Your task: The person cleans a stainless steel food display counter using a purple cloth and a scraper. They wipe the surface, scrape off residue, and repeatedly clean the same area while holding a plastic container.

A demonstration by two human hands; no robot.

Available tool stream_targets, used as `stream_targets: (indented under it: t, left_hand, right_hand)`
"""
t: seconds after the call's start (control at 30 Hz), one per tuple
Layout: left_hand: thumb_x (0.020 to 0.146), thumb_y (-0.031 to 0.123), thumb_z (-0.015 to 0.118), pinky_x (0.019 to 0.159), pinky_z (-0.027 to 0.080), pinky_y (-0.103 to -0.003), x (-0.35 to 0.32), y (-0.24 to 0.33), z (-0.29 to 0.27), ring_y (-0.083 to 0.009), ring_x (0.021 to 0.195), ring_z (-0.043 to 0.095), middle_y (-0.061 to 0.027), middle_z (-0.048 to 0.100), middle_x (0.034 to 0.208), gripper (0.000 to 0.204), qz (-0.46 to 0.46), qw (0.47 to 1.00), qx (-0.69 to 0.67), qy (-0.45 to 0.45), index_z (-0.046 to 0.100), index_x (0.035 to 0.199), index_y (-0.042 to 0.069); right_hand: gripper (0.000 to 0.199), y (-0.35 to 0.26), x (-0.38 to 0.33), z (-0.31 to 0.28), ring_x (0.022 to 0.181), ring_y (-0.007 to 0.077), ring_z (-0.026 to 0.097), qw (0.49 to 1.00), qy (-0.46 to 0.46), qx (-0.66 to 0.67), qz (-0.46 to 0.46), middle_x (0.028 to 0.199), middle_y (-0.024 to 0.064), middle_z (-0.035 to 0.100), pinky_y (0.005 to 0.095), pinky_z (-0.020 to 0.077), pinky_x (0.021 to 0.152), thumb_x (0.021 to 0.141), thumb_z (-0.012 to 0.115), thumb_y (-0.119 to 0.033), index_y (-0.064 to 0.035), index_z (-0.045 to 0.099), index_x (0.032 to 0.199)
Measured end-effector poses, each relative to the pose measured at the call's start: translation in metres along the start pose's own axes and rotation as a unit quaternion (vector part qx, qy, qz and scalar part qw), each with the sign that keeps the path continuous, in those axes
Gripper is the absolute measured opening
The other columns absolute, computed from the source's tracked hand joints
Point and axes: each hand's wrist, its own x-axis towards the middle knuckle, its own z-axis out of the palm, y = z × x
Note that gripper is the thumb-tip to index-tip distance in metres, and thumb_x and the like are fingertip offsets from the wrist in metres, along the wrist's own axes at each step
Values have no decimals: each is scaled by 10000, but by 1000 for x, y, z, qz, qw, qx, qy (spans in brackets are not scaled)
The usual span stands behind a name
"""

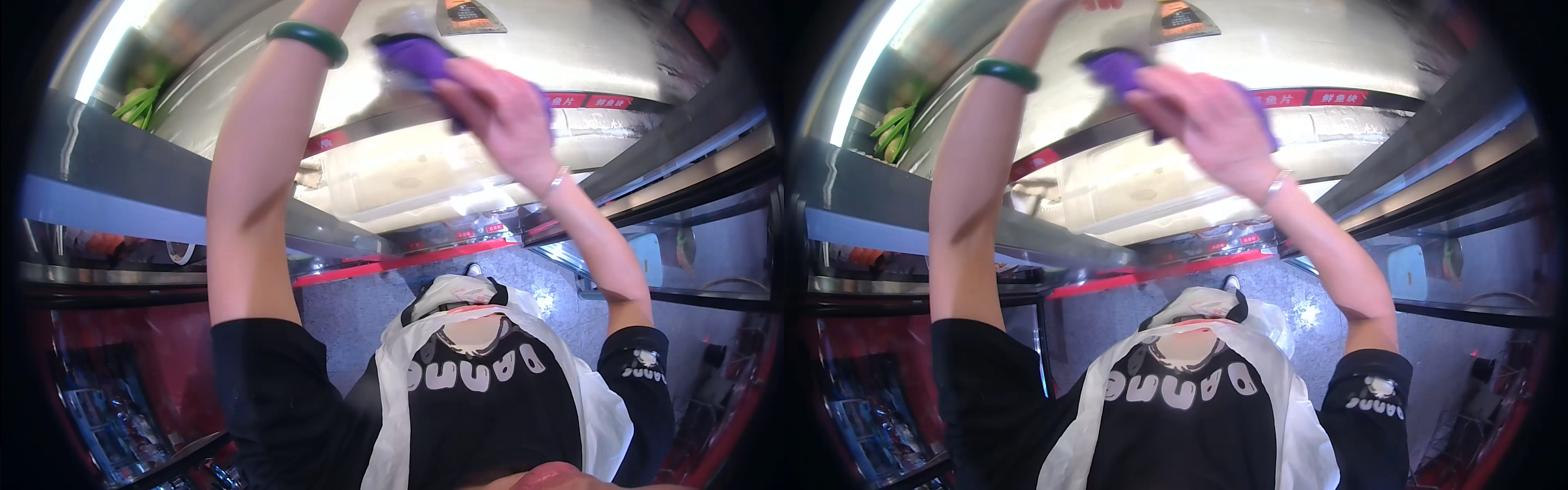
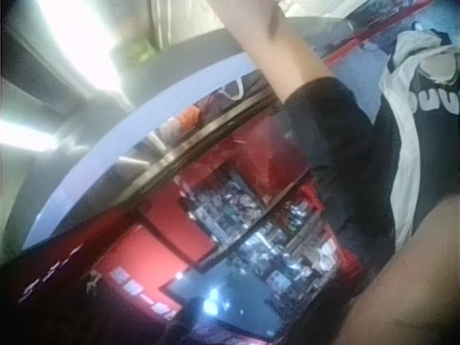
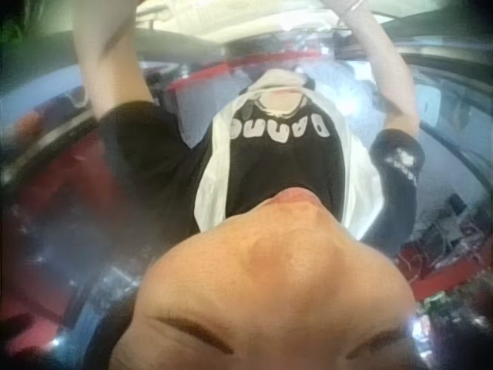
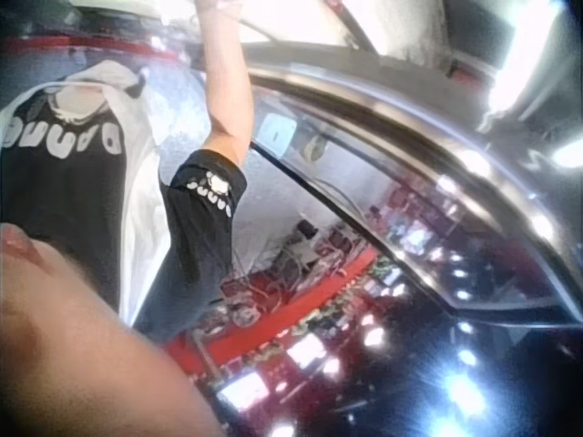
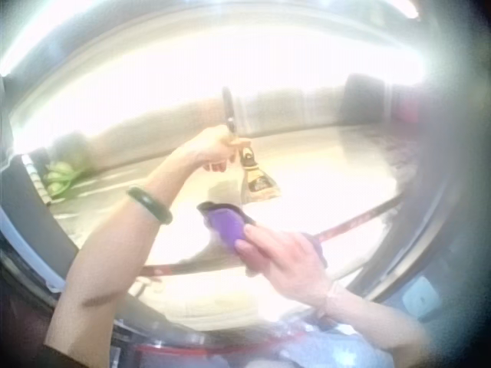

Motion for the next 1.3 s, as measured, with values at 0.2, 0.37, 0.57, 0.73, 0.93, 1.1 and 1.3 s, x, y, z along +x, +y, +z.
stream_targets:
  t: [0.2, 0.37, 0.57, 0.73, 0.93, 1.1, 1.3]
  left_hand:
    - [962, 314, 508, 604, 508, -283, -114, 15, -4, -175, 644, 591, -112, 626, 760, 351, 291, 907, -302, 39, 632, 922, -12]
    - [908, 232, 614, 599, 483, -278, -217, -10, 105, -143, 639, 622, -80, 660, 740, 189, 289, 822, -387, -300, 685, 930, 57]
    - [929, 658, 320, 849, 530, -466, -250, -40, 194, -328, 1081, 591, -188, 570, 1176, 780, -112, 368, -849, -362, 414, 1308, -18]
    - [957, 512, 453, 982, 462, -374, -234, -35, 212, -279, 1097, 581, -179, 565, 1203, 620, -128, 296, -942, -92, 422, 1340, 25]
    - [937, 354, 587, 706, 503, -291, -209, -17, 206, -141, 772, 605, -51, 612, 848, 274, -190, 318, -927, 62, 570, 963, 82]
    - [849, 152, 679, 694, 460, -304, -199, 6, 210, -185, 798, 541, -83, 522, 930, 187, -35, 735, -584, 342, 533, 846, 35]
    - [724, 79, 707, 788, 495, -373, -175, -9, 215, -266, 818, 647, -103, 628, 955, 209, 289, 769, -325, 468, 534, 839, 58]
  right_hand:
    - [410, 23, -20, -66, 1053, 285, 589, 990, 6, 107, 90, 1166, 128, 604, 379, 474, 875, 728, 584, 74, -26, 597, 1125]
    - [269, -22, -29, -70, 856, 286, 645, 968, -64, 237, 48, 992, 131, 662, 358, 523, 737, 712, 661, -132, -30, 608, 955]
    - [396, -50, -44, -22, 845, 284, 623, 942, -164, 287, 53, 979, 111, 614, 365, 507, 734, 611, 682, -119, -20, 609, 987]
    - [378, -79, -50, -10, 891, 295, 576, 931, -151, 326, 59, 982, 107, 587, 379, 479, 788, 643, 733, -135, -28, 617, 987]
    - [278, -88, -57, 4, 931, 178, 519, 807, 46, 411, 420, 1042, 80, 518, 308, 427, 841, 779, 747, -102, -52, 526, 940]
    - [264, -95, -60, 14, 1030, 150, 541, 362, 184, 609, 681, 1135, 73, 546, 326, 443, 931, 1001, 459, -283, -53, 520, 1116]
    - [205, -42, -54, 41, 794, 106, 531, 126, 10, 756, 643, 892, 5, 540, 213, 474, 708, 1019, 407, -229, -48, 504, 1027]
